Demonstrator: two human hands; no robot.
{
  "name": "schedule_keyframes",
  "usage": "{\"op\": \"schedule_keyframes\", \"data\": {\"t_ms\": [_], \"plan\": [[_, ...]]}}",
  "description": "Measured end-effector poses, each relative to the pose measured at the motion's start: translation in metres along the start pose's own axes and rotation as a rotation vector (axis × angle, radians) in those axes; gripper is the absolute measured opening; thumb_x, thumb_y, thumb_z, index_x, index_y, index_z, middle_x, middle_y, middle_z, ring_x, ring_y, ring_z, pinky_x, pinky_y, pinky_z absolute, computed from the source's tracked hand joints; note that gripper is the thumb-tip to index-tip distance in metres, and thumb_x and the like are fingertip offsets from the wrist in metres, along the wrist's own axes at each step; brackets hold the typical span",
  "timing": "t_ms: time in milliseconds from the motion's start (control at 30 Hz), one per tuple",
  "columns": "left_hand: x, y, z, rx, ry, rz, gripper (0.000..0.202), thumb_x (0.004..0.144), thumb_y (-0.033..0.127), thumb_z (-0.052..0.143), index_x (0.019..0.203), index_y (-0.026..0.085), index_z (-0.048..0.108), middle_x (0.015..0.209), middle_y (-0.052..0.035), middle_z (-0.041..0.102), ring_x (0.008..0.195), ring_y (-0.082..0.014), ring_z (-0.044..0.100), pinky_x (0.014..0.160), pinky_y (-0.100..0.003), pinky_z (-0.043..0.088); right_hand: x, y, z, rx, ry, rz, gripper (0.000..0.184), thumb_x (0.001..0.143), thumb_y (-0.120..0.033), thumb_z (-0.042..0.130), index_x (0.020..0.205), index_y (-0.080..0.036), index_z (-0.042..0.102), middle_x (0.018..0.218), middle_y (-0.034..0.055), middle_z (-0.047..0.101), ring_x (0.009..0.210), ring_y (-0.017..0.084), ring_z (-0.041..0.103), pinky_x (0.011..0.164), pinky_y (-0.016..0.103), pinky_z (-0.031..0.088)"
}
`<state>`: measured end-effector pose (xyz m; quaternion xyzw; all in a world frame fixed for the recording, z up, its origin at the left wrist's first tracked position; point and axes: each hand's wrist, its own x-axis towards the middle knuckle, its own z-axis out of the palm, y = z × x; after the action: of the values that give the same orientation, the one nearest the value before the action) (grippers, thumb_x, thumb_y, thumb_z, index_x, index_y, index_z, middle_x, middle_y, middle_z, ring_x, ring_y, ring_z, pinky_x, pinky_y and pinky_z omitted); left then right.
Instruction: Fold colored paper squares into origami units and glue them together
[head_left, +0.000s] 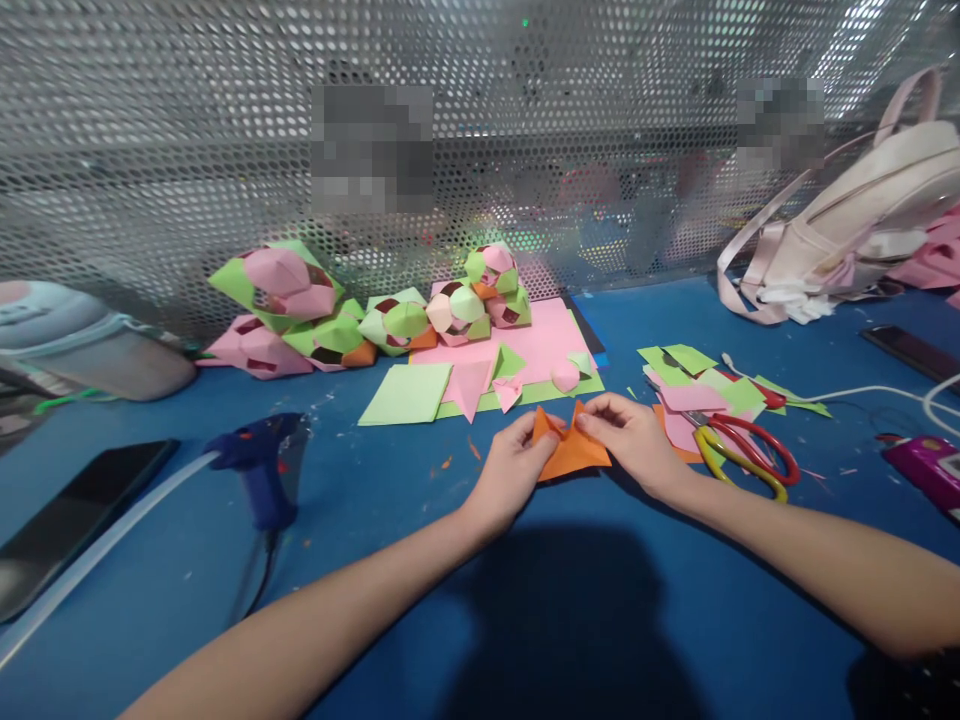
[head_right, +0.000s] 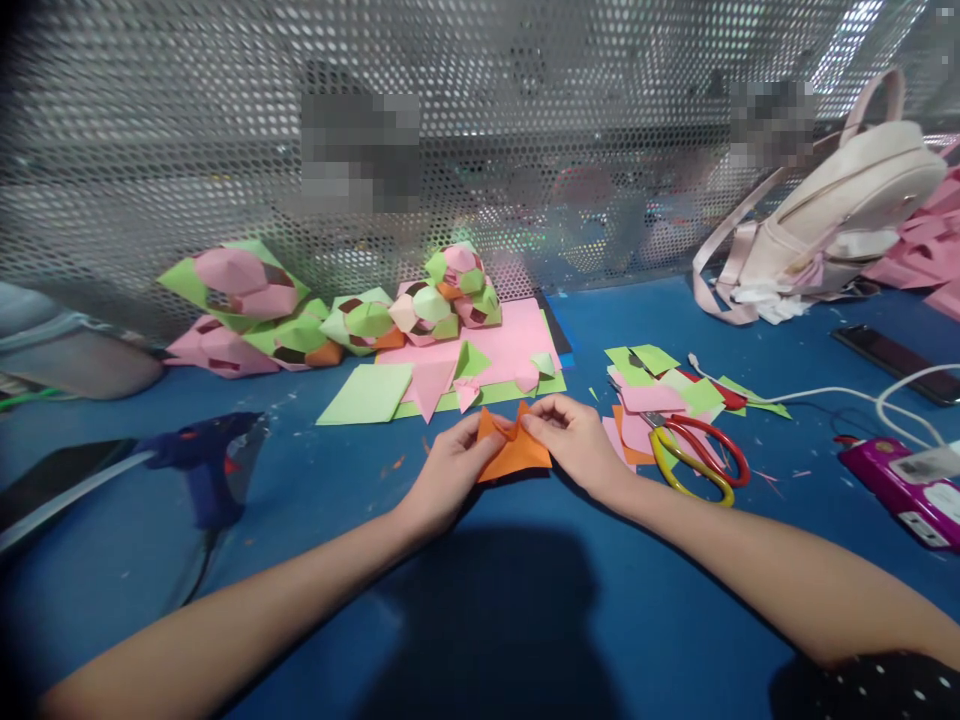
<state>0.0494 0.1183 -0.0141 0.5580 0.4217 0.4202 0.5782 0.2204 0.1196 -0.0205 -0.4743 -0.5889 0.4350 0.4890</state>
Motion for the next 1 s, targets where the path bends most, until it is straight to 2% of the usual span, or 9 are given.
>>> {"op": "schedule_keyframes", "data": {"t_ms": [267, 500, 633, 800, 1000], "plan": [[0.0022, -0.0026, -0.0005, -0.224, 0.029, -0.011, 0.023, 0.08, 0.027, 0.058, 0.1, 0.017, 0.063, 0.094, -0.0033, 0.068, 0.083, -0.0167, 0.064, 0.083, -0.032, 0.049, -0.0001, 0.0013, -0.0002, 0.002, -0.007, 0.005, 0.012, 0.081, -0.031, 0.061, 0.079, -0.019, 0.058, 0.068, -0.0032, 0.052, 0.062, 0.011, 0.046, 0.059, 0.024, 0.039], [0.0024, -0.0007, 0.0007, -0.367, 0.034, -0.024, 0.021, 0.078, 0.023, 0.062, 0.097, 0.017, 0.062, 0.095, -0.004, 0.069, 0.082, -0.0175, 0.065, 0.081, -0.033, 0.05, -0.0014, 0.0014, 0.0, -0.017, -0.009, 0.001, 0.012, 0.082, -0.031, 0.059, 0.08, -0.019, 0.057, 0.069, -0.0028, 0.051, 0.062, 0.011, 0.047, 0.059, 0.025, 0.038], [0.0033, -0.0012, 0.002, -0.422, 0.052, -0.016, 0.022, 0.075, 0.016, 0.061, 0.097, 0.016, 0.062, 0.094, -0.0041, 0.069, 0.084, -0.0174, 0.065, 0.08, -0.031, 0.05, -0.0019, 0.0022, 0.0005, -0.039, 0.003, -0.026, 0.01, 0.083, -0.029, 0.058, 0.082, -0.019, 0.057, 0.069, -0.0033, 0.051, 0.062, 0.01, 0.046, 0.058, 0.024, 0.038], [0.0036, -0.004, 0.0028, -0.418, 0.013, 0.016, 0.029, 0.073, 0.01, 0.059, 0.101, 0.017, 0.061, 0.102, -0.0047, 0.068, 0.089, -0.0184, 0.065, 0.081, -0.031, 0.049, -0.0028, 0.0017, 0.001, -0.051, -0.003, -0.02, 0.009, 0.083, -0.028, 0.058, 0.084, -0.019, 0.057, 0.071, -0.0032, 0.052, 0.063, 0.01, 0.047, 0.059, 0.024, 0.039], [0.0043, -0.0063, 0.0017, -0.387, -0.005, 0.012, 0.028, 0.074, 0.009, 0.056, 0.1, 0.017, 0.061, 0.1, -0.0051, 0.068, 0.088, -0.0188, 0.065, 0.081, -0.032, 0.049, -0.0033, 0.0016, 0.0007, -0.039, -0.021, -0.008, 0.009, 0.084, -0.028, 0.058, 0.082, -0.019, 0.057, 0.071, -0.0033, 0.053, 0.064, 0.01, 0.047, 0.06, 0.024, 0.04]]}}
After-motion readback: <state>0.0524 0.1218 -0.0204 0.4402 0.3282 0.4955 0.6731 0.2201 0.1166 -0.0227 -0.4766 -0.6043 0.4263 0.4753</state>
